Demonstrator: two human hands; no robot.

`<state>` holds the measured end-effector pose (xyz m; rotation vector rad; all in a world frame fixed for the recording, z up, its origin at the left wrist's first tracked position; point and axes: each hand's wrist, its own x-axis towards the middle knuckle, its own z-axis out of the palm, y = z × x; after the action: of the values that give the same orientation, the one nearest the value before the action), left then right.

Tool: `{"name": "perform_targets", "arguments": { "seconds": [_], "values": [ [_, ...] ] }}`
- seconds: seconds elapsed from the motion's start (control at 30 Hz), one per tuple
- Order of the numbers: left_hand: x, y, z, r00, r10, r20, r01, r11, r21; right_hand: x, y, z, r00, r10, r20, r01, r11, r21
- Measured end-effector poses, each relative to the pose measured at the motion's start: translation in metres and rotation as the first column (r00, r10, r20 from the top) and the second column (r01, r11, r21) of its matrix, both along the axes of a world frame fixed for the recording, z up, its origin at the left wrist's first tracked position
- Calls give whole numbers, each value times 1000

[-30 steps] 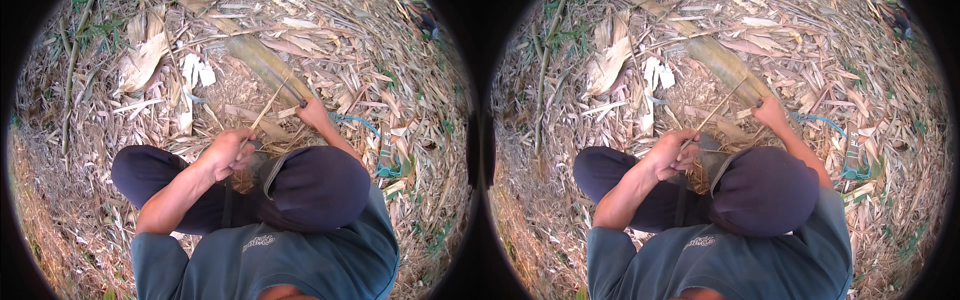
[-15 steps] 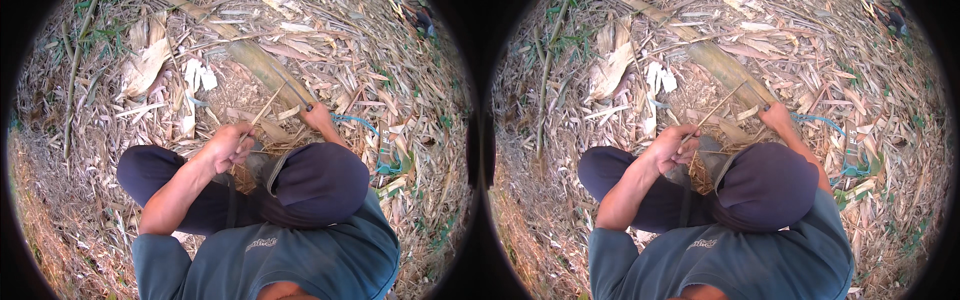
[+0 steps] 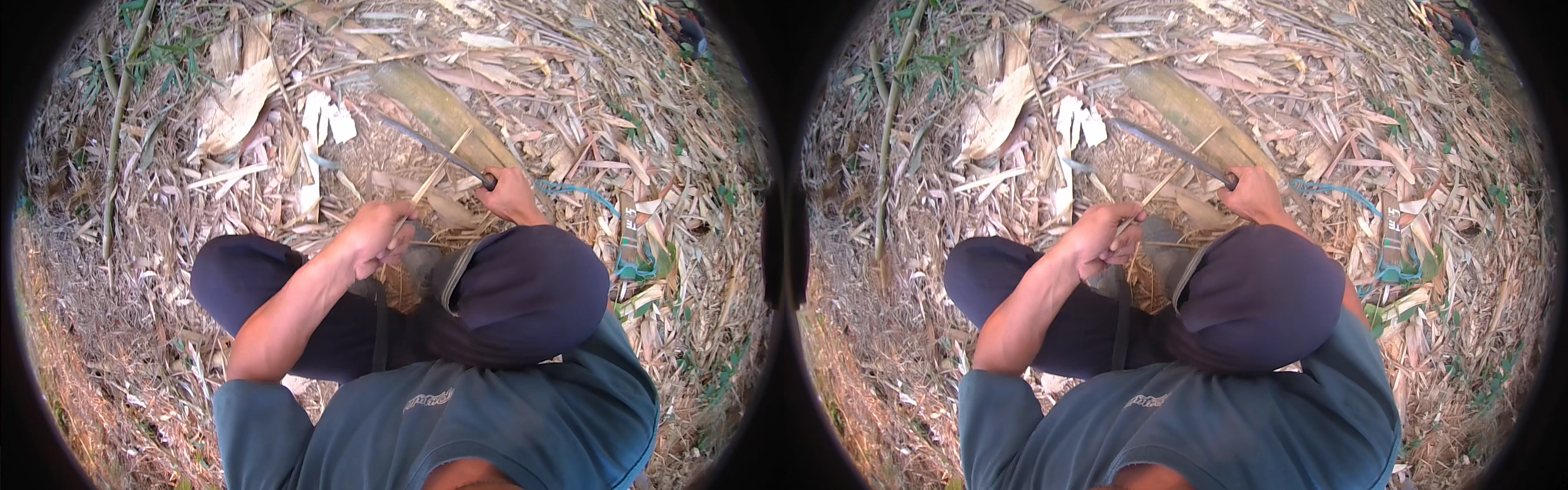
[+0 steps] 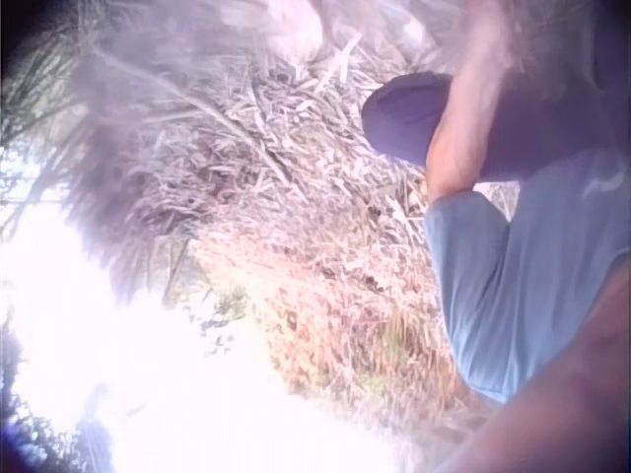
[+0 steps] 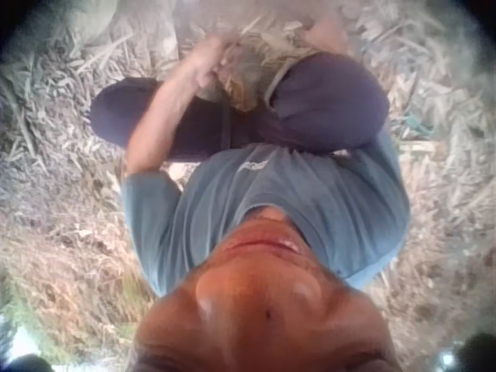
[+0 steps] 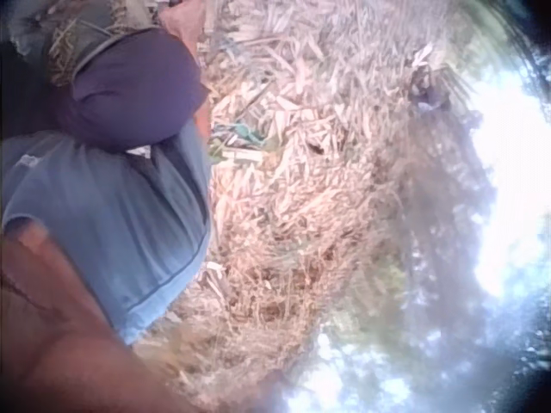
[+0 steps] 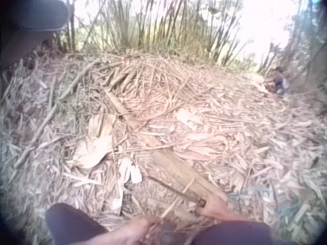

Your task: The person sits on the ground in a bamboo grove and uses a machete to split a bamboo stalk into thin strips. The person repeatedly strikes the bamboo with the machete to separate it into smaller pieces.

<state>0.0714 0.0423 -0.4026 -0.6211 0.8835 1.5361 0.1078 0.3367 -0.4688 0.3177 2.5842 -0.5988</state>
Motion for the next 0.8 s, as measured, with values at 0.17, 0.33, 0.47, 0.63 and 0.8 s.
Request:
{"name": "perform_targets", "arguments": {
  "seconds": [0.17, 0.33, 0.47, 0.63, 0.8],
  "values": [
    [6, 3, 3, 1000, -8, -16, 8, 1000, 20, -9, 48, -68, 961, -268, 60, 252, 947, 197],
    [-3, -4, -13, 998, 30, 58, -38, 988, 150, -11, 77, -100, 927, -321, 195, 251, 916, 313],
    [-9, -5, -8, 986, -158, -44, 162, 982, 95, -9, 75, -104, 935, -323, 143, 260, 903, 341],
    [-18, 0, -8, 894, -401, -201, 394, 916, -76, -10, 81, -103, 953, -248, 175, 184, 930, 317],
    [-31, -5, -13, 865, -403, -300, 393, 915, -95, -8, 44, -83, 929, -360, 82, 315, 890, 330]
  ]
}}
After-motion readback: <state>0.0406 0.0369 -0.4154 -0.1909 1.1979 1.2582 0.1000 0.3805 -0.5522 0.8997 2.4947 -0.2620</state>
